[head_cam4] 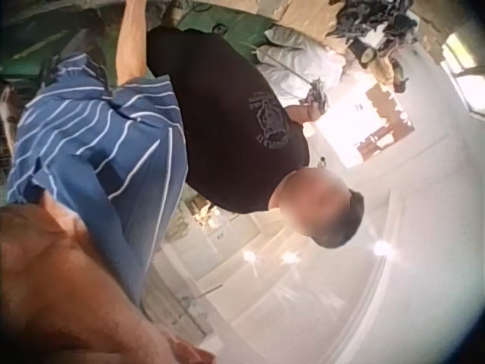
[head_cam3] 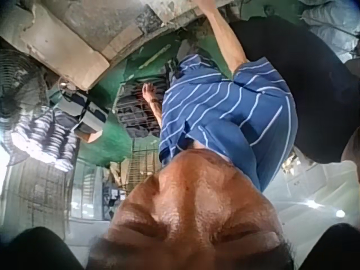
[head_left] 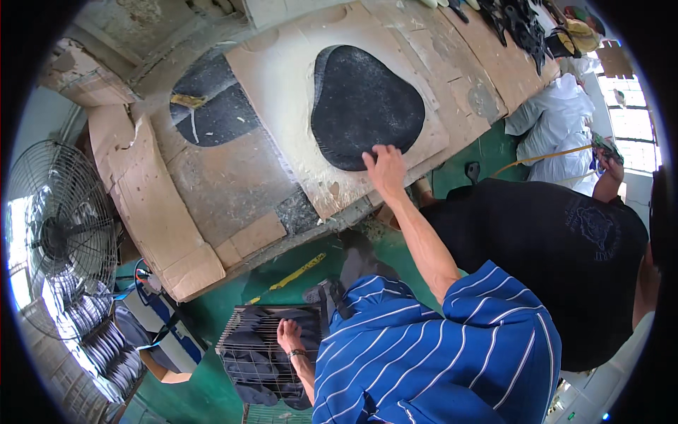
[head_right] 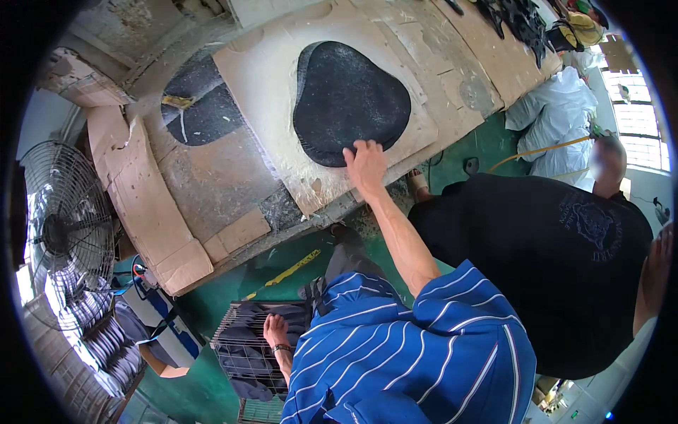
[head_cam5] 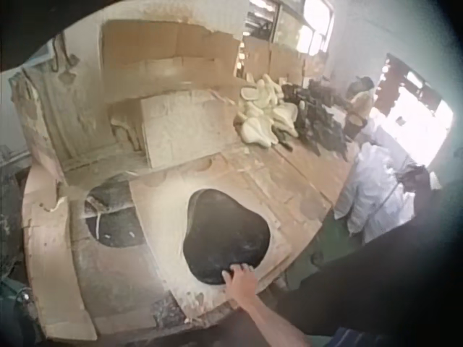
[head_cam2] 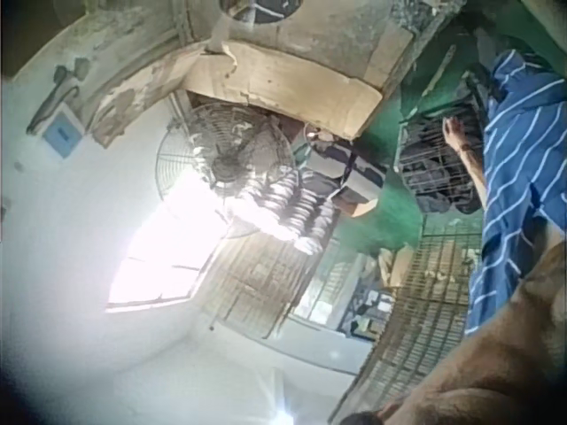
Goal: Applying talcum powder to molded black components and stacking them onto a wire storage rack.
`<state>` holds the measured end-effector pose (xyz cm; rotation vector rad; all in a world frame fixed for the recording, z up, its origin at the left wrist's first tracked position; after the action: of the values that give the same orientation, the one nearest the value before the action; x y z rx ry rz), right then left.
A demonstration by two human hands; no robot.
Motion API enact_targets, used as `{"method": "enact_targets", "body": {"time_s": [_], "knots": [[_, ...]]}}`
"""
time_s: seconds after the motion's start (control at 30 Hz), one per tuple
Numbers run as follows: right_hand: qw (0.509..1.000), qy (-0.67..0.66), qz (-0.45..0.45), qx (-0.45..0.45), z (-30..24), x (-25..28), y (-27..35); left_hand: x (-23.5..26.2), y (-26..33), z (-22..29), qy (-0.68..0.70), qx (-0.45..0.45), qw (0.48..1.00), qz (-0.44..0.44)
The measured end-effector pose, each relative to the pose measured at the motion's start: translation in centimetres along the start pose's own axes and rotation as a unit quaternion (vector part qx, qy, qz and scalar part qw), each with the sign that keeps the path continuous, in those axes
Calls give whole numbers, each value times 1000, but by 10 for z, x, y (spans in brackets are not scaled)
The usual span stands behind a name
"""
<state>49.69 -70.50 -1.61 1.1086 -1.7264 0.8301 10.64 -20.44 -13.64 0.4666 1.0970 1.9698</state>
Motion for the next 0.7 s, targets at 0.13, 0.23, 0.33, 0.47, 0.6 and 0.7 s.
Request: {"method": "enact_targets", "body": {"time_s": [0.13, 0.23, 0.33, 0.47, 0.6, 0.7], "knots": [[996, 83, 18, 17, 12, -7, -34, -22, 18, -21, -62, 32, 997, 45], [993, 101, -49, 24, 27, -4, -49, -35, 25, -30, -100, 64, 991, 62], [986, 139, -65, 66, 18, 8, -76, -42, 29, -32, -105, 68, 990, 68], [948, 260, -86, 164, -2, 17, -140, -45, 22, -28, -62, 36, 995, 63], [844, 390, -62, 363, -96, 6, -211, -32, 9, -33, -30, -6, 998, 46], [770, 461, -38, 440, -205, 17, -209, -34, 25, -4, -30, -72, 994, 75]]}}
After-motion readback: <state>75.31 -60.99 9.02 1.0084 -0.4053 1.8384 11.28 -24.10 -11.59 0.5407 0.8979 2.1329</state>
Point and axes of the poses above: each hand's wrist, its own y-axis away from the middle knuckle, its own x-axis out of the back of the hand, z = x × y, the point moved 4 cm from there along -y, towards the middle knuckle, and after that the axes turned 5 degrees about -z, right-handed, at the moved point
